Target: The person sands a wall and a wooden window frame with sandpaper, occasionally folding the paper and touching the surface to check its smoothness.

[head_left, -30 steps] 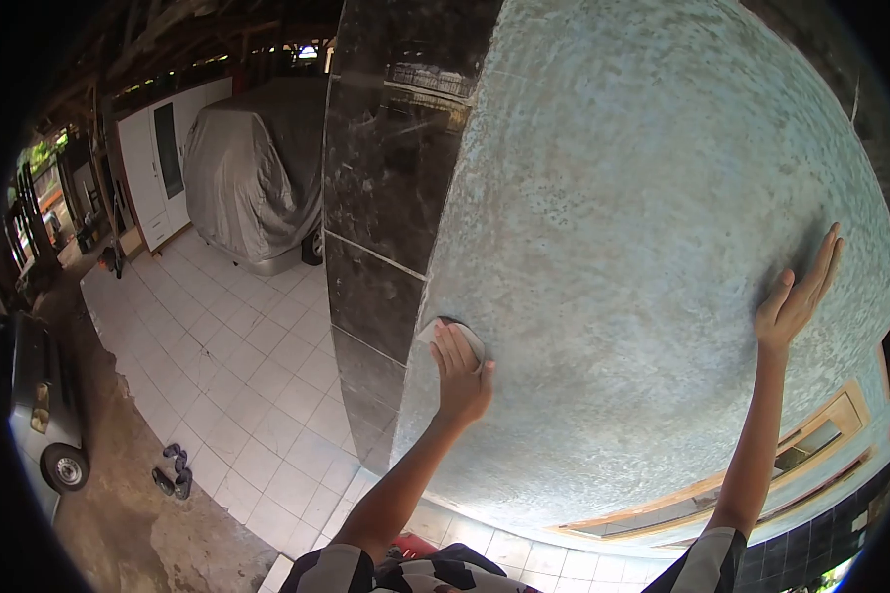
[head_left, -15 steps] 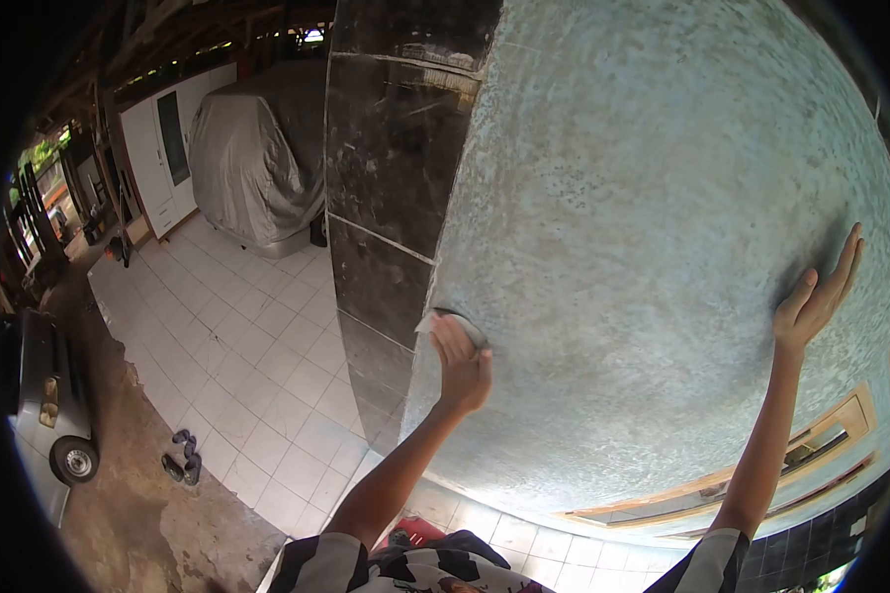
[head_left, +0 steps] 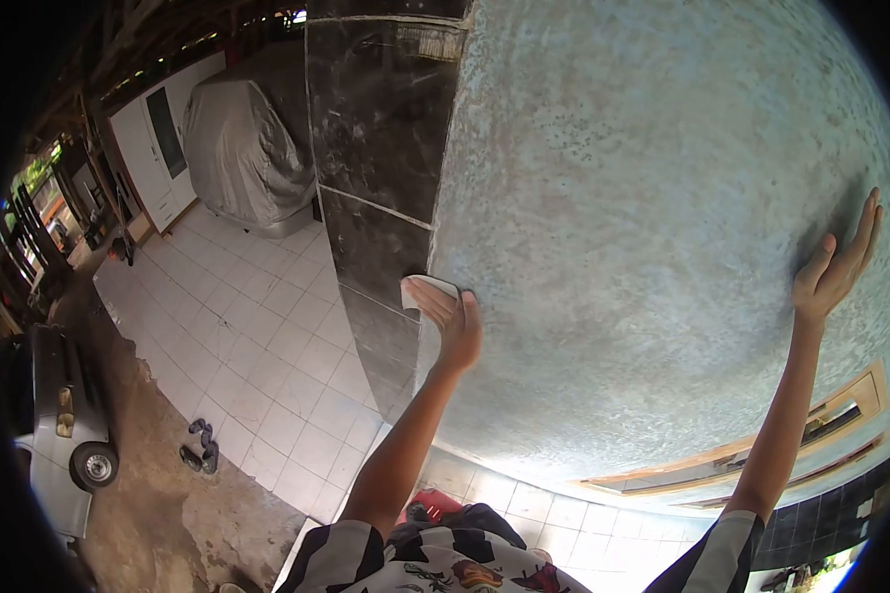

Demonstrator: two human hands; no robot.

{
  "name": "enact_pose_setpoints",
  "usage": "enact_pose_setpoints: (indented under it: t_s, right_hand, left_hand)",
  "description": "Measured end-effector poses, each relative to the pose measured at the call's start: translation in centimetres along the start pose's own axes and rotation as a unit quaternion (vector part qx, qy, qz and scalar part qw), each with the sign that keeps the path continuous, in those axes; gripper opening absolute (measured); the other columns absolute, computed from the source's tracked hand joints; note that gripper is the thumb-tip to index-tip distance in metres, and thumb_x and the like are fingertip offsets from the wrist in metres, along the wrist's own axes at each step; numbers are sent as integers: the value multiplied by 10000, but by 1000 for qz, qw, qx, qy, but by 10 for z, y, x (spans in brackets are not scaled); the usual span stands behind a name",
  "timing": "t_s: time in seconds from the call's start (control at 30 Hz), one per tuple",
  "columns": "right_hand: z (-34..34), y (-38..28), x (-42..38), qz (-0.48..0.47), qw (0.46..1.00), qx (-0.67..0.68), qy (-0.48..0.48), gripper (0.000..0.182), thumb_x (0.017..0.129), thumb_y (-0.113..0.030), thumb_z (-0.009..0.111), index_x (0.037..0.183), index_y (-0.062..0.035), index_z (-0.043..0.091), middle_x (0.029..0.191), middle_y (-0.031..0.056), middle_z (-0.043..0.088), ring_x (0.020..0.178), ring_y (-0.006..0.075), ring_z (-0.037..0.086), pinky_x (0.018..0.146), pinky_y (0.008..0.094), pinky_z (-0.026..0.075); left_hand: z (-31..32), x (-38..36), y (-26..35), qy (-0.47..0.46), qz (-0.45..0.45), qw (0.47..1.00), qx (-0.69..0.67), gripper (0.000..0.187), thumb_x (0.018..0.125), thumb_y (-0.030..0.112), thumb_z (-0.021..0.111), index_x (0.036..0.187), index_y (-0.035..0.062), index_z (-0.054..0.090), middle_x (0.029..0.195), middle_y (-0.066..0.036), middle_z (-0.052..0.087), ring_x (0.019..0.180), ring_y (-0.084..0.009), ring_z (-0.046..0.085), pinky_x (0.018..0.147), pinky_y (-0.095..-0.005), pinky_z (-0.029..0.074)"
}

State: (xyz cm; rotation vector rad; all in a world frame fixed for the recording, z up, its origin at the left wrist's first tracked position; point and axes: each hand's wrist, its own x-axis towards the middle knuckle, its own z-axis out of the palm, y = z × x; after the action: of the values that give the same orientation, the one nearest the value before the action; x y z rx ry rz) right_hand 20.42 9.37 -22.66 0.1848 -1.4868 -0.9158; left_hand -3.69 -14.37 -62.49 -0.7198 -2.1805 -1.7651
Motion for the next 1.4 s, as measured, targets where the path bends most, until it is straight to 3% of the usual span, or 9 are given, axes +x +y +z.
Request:
enact_pose_setpoints:
  t_s: [0.4,0.5,0.67,0.97,1.1,1.2,1.3,1.33,1.4]
  right_hand:
    - [2,15,-15,-5,1000,-14,3,569,1095,-351,425,1456,87,467,1464,246,543,1376,425,487,1165,478,377]
    - [0,13,-18,21,1000,-16,-4,546,1093,-339,447,1420,95,506,1425,255,567,1327,430,528,1129,464,410]
    - [2,22,-29,28,999,-20,6,537,1084,-340,483,1404,90,524,1390,264,587,1289,432,554,1104,457,427]
    - [-1,22,-38,72,997,-10,-20,528,1066,-323,551,1393,91,531,1380,264,593,1278,424,555,1093,444,423]
    - [-3,26,-37,99,994,-9,-46,530,1059,-323,576,1396,84,535,1388,257,591,1284,413,552,1100,444,417]
    - [0,18,-25,53,998,-29,3,539,1054,-339,589,1413,58,536,1415,229,585,1313,382,538,1117,444,408]
    - [-1,11,-23,72,997,-10,-1,571,1043,-311,611,1474,40,480,1489,194,540,1402,371,454,1172,454,345]
    - [0,12,-23,73,997,3,-2,573,1038,-310,621,1476,33,481,1495,189,536,1413,372,441,1176,457,340]
    - [-1,12,-24,73,997,19,1,576,1033,-309,631,1477,27,483,1501,184,532,1424,372,429,1181,459,335]
  left_hand:
    - [-12,-17,40,-16,48,999,-16,783,1121,381,266,1560,-109,-160,1612,-386,-219,1517,-526,-206,1228,-611,-48]
    - [-17,-7,43,52,13,993,-102,782,1122,389,246,1551,-130,-150,1608,-399,-205,1516,-533,-196,1235,-597,-40]
    - [-18,-13,41,-8,64,997,34,783,1120,429,199,1554,-130,-135,1615,-399,-179,1525,-525,-178,1245,-582,-27]
    - [-33,-8,57,-38,27,988,145,786,1112,424,228,1564,-137,-88,1636,-388,-89,1540,-523,-105,1211,-668,3]
    - [-20,-24,61,-43,42,994,92,762,1113,415,214,1575,-124,-64,1646,-374,-69,1548,-506,-103,1195,-695,-11]
    - [-32,-18,57,-94,56,973,205,747,1113,407,214,1584,-109,-47,1661,-348,-52,1555,-491,-102,1185,-710,-23]
    - [-44,-5,74,-11,-63,992,112,707,1105,355,269,1610,-70,16,1708,-241,-52,1580,-420,-79,1185,-713,-25]
    - [-33,-15,73,-13,-60,992,113,707,1105,355,269,1610,-70,16,1708,-241,-52,1580,-420,-79,1185,-713,-25]
    - [-8,-53,66,-132,108,965,201,720,1098,349,312,1640,27,-35,1720,-195,-82,1591,-376,-72,1186,-712,-29]
